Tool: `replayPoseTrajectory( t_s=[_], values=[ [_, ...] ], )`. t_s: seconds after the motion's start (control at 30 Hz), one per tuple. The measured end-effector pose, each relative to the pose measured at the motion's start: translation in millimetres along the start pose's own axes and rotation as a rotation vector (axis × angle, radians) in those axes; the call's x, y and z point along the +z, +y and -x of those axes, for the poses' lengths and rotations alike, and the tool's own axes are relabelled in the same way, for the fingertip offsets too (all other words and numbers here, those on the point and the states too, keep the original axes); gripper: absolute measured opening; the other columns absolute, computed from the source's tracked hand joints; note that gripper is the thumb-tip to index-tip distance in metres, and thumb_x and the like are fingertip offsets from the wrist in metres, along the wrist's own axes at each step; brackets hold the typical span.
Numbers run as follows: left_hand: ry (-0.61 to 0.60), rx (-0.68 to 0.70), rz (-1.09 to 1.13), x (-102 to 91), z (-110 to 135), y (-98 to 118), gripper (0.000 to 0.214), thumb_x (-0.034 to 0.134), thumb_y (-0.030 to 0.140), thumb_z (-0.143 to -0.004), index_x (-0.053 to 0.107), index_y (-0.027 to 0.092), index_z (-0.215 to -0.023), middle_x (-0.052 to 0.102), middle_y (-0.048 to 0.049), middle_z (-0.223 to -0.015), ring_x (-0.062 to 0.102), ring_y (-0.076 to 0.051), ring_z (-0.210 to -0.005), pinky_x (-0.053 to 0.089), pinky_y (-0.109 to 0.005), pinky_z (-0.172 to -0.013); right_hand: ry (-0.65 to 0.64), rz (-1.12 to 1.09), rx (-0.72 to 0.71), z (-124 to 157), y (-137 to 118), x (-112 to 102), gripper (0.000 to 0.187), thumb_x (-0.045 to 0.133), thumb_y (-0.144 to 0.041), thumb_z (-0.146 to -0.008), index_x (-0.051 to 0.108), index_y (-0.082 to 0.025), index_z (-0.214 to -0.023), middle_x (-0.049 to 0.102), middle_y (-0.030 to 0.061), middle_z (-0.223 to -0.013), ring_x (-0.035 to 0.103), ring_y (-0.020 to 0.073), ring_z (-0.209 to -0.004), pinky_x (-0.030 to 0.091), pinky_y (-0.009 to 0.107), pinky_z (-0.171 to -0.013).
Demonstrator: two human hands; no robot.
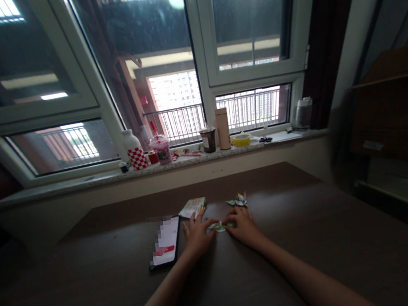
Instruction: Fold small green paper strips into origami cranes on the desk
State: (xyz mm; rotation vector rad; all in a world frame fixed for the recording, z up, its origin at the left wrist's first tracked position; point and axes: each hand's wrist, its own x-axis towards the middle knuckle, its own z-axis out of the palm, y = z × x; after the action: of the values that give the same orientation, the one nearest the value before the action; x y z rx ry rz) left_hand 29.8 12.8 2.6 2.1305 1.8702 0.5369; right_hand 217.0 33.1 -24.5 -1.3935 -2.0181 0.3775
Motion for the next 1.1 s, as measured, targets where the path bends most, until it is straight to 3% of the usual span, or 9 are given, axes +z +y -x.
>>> replayPoseTrajectory(
  t_s=[0.2, 0.37, 0.7, 0.83, 1.1],
  values=[
    [0.139, 0.064, -0.016, 2.7, 3.0, 4.7, 0.018, 0.065, 0.038, -0.082, 0.074, 0.041, -0.098, 0.046, 0.0035, -0.148, 0.024, -0.032, -0.144, 0.003, -0.068, -0.114, 0.045, 0.025, -0.023, 0.1, 1.7, 2.0, 0.01, 0.071, -0.029, -0.078, 0.071, -0.019, -0.081, 0.064, 0.0087, -0.102, 0.055, 0.0259, -0.104, 0.042, 0.042, -0.094],
    [0.121, 0.073, -0.031, 5.7, 3.1, 3.4, 0.017, 0.065, 0.042, -0.083, 0.075, 0.045, -0.097, 0.047, 0.0043, -0.147, 0.026, -0.034, -0.142, 0.004, -0.071, -0.112, 0.03, -0.028, -0.093, -0.5, 3.0, 3.4, 0.003, 0.066, -0.02, -0.079, 0.068, -0.02, -0.079, 0.065, 0.008, -0.103, 0.055, 0.0249, -0.105, 0.042, 0.041, -0.095],
    [0.134, 0.068, -0.039, 7.0, 3.3, 2.9, 0.02, 0.06, 0.043, -0.086, 0.075, 0.042, -0.1, 0.05, 0.0004, -0.145, 0.027, -0.034, -0.142, 0.003, -0.073, -0.111, -0.025, -0.084, -0.209, -1.5, 3.2, 2.4, 0.027, 0.054, -0.004, -0.071, 0.071, -0.02, -0.084, 0.067, 0.0066, -0.102, 0.052, 0.0236, -0.109, 0.04, 0.04, -0.1],
    [0.141, 0.063, -0.061, 7.1, 2.7, 3.2, 0.022, 0.063, 0.048, -0.084, 0.074, 0.041, -0.101, 0.051, -0.0019, -0.144, 0.028, -0.035, -0.142, 0.004, -0.073, -0.11, -0.035, -0.082, -0.228, -1.8, 3.8, 1.3, 0.03, 0.053, -0.006, -0.074, 0.073, -0.022, -0.089, 0.067, 0.0062, -0.102, 0.052, 0.0243, -0.109, 0.041, 0.042, -0.1],
    [0.16, 0.05, -0.042, 3.0, 3.4, 6.0, 0.016, 0.068, 0.042, -0.081, 0.076, 0.04, -0.095, 0.053, -0.0012, -0.142, 0.032, -0.034, -0.139, 0.012, -0.073, -0.11, -0.016, -0.036, -0.297, -4.4, 6.5, -0.2, 0.034, 0.053, -0.004, -0.076, 0.072, -0.023, -0.095, 0.068, 0.0062, -0.109, 0.053, 0.0243, -0.113, 0.041, 0.045, -0.102]
  ],
)
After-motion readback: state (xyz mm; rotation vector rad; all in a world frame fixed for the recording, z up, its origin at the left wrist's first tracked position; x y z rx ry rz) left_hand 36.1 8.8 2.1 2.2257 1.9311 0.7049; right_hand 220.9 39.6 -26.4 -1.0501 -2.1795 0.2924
